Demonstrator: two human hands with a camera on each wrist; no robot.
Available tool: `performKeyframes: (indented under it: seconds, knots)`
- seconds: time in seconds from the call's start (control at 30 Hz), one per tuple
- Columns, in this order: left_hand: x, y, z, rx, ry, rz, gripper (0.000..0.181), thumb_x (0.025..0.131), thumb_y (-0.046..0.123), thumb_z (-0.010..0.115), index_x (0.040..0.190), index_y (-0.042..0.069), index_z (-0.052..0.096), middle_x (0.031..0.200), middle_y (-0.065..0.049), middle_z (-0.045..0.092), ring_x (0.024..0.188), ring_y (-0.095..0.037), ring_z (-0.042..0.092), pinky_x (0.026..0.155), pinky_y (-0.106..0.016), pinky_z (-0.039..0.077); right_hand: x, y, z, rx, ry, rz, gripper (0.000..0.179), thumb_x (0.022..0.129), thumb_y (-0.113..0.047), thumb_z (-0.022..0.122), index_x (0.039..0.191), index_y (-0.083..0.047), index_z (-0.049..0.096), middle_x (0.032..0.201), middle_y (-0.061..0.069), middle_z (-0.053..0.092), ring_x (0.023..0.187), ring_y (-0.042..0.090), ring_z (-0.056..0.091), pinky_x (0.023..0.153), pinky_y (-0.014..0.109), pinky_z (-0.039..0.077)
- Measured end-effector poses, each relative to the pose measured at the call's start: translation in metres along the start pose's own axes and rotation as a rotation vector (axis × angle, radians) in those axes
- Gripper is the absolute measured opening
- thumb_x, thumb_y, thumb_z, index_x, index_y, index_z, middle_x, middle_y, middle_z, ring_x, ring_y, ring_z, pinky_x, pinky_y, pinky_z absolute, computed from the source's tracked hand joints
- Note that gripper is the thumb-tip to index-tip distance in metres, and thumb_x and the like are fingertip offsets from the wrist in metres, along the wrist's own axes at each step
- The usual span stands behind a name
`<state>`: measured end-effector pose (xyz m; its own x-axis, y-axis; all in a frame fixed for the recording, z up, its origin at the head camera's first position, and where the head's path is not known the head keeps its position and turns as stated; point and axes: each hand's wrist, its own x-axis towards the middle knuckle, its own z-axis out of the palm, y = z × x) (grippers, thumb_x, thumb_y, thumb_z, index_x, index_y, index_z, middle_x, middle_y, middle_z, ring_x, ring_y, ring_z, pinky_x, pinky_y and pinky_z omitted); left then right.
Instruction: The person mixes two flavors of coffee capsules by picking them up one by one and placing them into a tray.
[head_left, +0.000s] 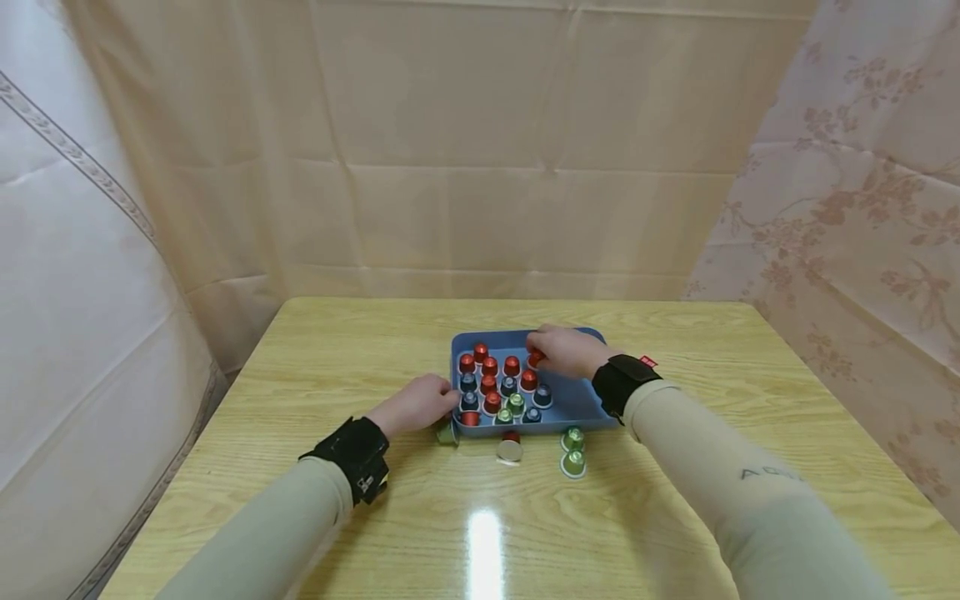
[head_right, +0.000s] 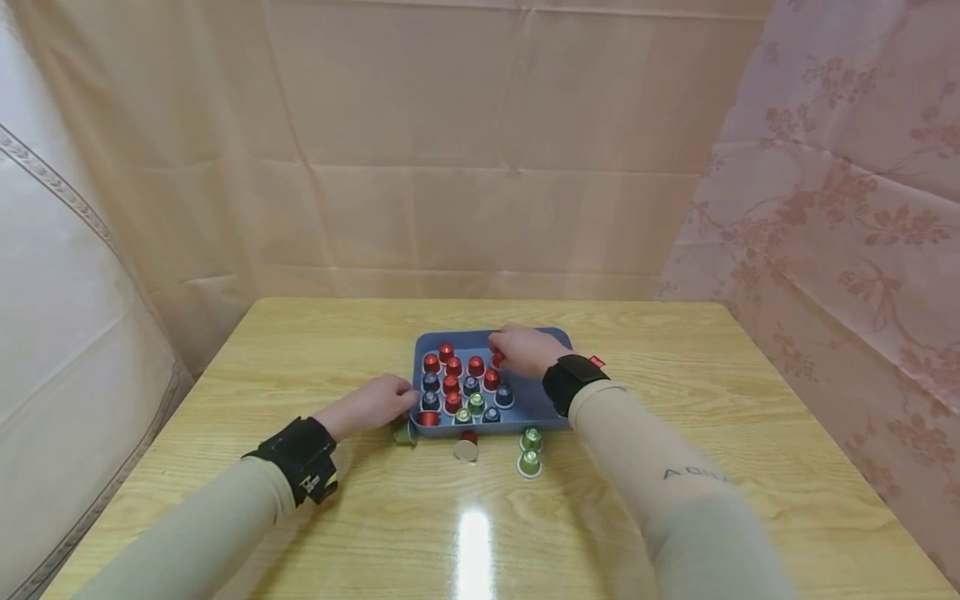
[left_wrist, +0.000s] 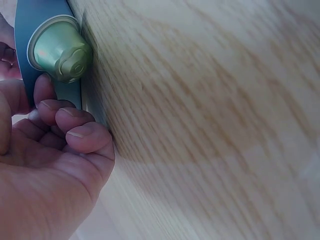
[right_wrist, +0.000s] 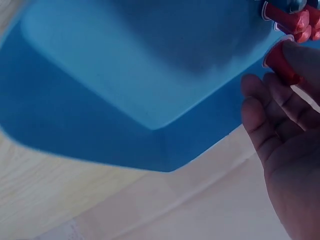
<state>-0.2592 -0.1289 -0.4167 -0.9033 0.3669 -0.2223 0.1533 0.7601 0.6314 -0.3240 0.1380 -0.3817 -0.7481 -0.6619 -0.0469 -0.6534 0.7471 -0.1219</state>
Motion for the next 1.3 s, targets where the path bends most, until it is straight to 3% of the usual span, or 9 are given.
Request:
performKeyframes:
  seconds: [0.2,0.47,0.77,0.87,1.0,1.1,1.3]
  knots:
    - [0.002,-0.002,0.0,0.004,-0.004,0.001,0.033,0.1,0.023,0.048,0.072,0.009,0.059,0.061,0.0,0.046,0.055,-0.015,0.044,0.053,-0.028,0.034,0.002,0.0,0.001,-0.003,-0.006,0.025,0.015,0.089,-0.012,0.069,0.101,-0.007,0.062,0.094,0.007,0.056,0.081,0.022,0.056,0.074,0.041,0.051]
    - [0.001,-0.001,-0.001,0.014,-0.004,-0.013,0.032,0.1,0.023,0.047,0.075,0.007,0.061,0.063,-0.001,0.048,0.057,-0.016,0.046,0.054,-0.028,0.035,0.001,0.0,-0.001,0.003,-0.046,0.035,0.029,0.091,-0.012,0.066,0.117,-0.001,0.06,0.112,0.015,0.061,0.098,0.026,0.06,0.087,0.043,0.051]
    - [0.001,0.0,-0.001,0.027,-0.001,0.003,0.034,0.1,0.023,0.047,0.072,0.008,0.059,0.061,0.0,0.047,0.055,-0.015,0.045,0.054,-0.028,0.035,-0.015,0.01,-0.006,-0.014,0.024,0.073,0.032,0.092,-0.016,0.064,0.12,-0.001,0.06,0.116,0.016,0.064,0.104,0.03,0.06,0.089,0.048,0.05]
    - [0.001,-0.001,-0.001,0.029,-0.006,0.006,0.035,0.101,0.025,0.047,0.071,0.01,0.059,0.061,0.0,0.046,0.055,-0.014,0.045,0.054,-0.028,0.035,-0.025,0.017,-0.007,-0.031,0.056,0.097,0.028,0.092,-0.018,0.065,0.115,-0.002,0.061,0.109,0.015,0.066,0.096,0.028,0.063,0.084,0.047,0.052]
    - [0.0,-0.003,-0.002,0.036,0.008,0.035,0.037,0.102,0.027,0.047,0.069,0.01,0.054,0.059,0.001,0.043,0.052,-0.014,0.042,0.052,-0.029,0.034,-0.039,0.027,-0.007,-0.052,0.11,0.13,0.019,0.092,-0.02,0.065,0.103,-0.005,0.061,0.089,0.007,0.066,0.074,0.019,0.061,0.069,0.042,0.053]
    - [-0.002,-0.005,-0.002,0.032,0.031,0.056,0.039,0.103,0.029,0.045,0.07,0.01,0.053,0.061,0.0,0.043,0.053,-0.015,0.042,0.052,-0.029,0.034,-0.051,0.033,-0.006,-0.063,0.143,0.149,0.015,0.092,-0.021,0.065,0.094,-0.007,0.059,0.075,0.001,0.061,0.062,0.014,0.055,0.06,0.038,0.049]
    - [-0.012,-0.004,-0.004,-0.001,0.033,0.028,0.045,0.101,0.046,0.043,0.085,0.008,0.06,0.069,-0.003,0.05,0.062,-0.018,0.047,0.056,-0.032,0.037,-0.07,0.041,-0.002,-0.065,0.184,0.181,0.022,0.093,-0.021,0.063,0.079,-0.01,0.05,0.06,0.0,0.048,0.052,0.015,0.045,0.051,0.034,0.039]
